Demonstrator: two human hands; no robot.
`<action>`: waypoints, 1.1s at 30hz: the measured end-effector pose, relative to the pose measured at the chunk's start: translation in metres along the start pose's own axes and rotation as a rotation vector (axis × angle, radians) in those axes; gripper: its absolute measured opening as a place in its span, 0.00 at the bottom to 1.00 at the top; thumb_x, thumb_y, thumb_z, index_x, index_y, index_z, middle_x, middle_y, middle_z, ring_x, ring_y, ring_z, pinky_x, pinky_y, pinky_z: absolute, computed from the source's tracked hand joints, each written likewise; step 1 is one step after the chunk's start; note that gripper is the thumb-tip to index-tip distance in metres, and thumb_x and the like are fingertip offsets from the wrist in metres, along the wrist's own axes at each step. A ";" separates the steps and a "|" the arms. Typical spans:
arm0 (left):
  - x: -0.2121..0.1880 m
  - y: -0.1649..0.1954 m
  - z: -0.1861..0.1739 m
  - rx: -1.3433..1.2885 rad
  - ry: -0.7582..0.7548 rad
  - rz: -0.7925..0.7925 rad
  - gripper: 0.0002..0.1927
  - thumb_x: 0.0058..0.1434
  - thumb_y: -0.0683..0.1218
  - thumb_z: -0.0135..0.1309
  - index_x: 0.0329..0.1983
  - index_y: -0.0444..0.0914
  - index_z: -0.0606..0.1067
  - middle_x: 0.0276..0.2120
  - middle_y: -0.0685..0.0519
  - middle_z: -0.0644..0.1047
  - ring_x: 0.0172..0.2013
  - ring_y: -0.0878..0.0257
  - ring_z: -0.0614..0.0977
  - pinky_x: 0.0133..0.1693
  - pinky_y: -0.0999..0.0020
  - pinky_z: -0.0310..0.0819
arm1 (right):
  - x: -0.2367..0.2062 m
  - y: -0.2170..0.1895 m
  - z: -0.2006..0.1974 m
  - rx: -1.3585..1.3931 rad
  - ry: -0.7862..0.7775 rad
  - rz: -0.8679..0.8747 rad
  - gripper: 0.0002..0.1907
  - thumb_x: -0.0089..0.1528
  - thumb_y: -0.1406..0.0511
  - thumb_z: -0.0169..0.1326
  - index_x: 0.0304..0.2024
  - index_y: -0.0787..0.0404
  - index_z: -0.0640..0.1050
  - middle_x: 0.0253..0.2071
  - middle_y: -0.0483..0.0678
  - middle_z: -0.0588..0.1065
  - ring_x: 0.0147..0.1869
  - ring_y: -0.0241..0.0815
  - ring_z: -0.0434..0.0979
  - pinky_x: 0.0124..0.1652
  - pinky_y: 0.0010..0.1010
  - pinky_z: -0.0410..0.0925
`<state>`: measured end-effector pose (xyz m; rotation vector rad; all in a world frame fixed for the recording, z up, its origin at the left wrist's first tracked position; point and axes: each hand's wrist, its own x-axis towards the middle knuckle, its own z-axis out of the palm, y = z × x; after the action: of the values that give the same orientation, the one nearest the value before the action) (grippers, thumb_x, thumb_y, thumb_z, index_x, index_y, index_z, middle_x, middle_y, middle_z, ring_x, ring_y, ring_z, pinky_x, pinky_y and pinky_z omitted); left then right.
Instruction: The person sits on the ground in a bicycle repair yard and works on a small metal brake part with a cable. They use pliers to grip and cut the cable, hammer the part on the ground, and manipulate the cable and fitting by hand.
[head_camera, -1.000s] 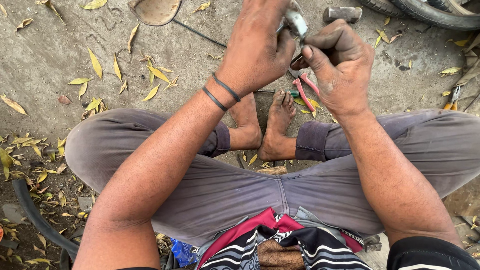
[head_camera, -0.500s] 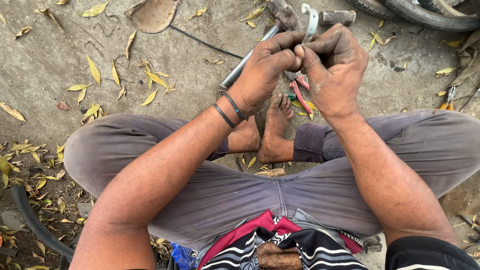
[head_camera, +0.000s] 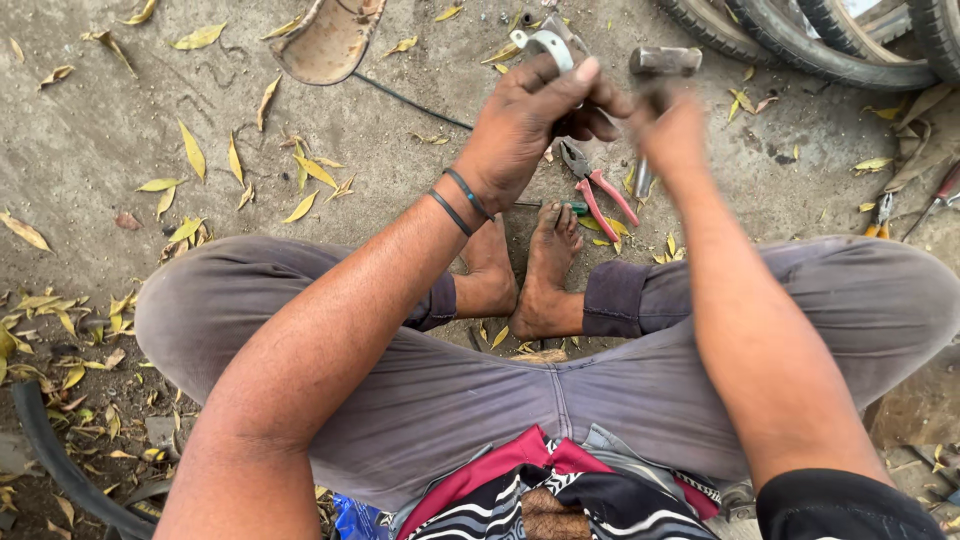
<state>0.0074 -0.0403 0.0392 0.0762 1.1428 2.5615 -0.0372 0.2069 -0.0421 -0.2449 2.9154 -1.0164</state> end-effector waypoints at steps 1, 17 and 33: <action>0.000 0.000 -0.002 -0.066 -0.038 0.003 0.15 0.74 0.51 0.52 0.48 0.33 0.76 0.44 0.44 0.83 0.43 0.58 0.84 0.49 0.62 0.79 | -0.007 0.016 0.017 -0.307 -0.336 0.296 0.12 0.67 0.61 0.55 0.50 0.60 0.80 0.41 0.56 0.80 0.45 0.52 0.83 0.46 0.45 0.75; 0.007 0.006 -0.008 0.061 -0.154 -0.003 0.22 0.55 0.38 0.46 0.54 0.30 0.76 0.46 0.47 0.81 0.50 0.57 0.83 0.60 0.60 0.75 | -0.050 0.016 0.079 -0.653 -0.539 0.341 0.34 0.57 0.49 0.62 0.53 0.69 0.72 0.47 0.61 0.78 0.52 0.58 0.81 0.51 0.47 0.73; -0.017 0.026 0.011 0.225 -0.179 -0.016 0.09 0.68 0.44 0.56 0.46 0.34 0.76 0.42 0.50 0.83 0.46 0.61 0.84 0.53 0.61 0.78 | -0.041 -0.098 -0.133 -0.090 0.022 -0.018 0.25 0.61 0.55 0.62 0.41 0.73 0.75 0.33 0.57 0.78 0.34 0.48 0.79 0.35 0.37 0.73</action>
<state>0.0179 -0.0541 0.0670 0.3405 1.3485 2.3471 0.0042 0.2196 0.1224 -0.2660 2.9880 -0.8966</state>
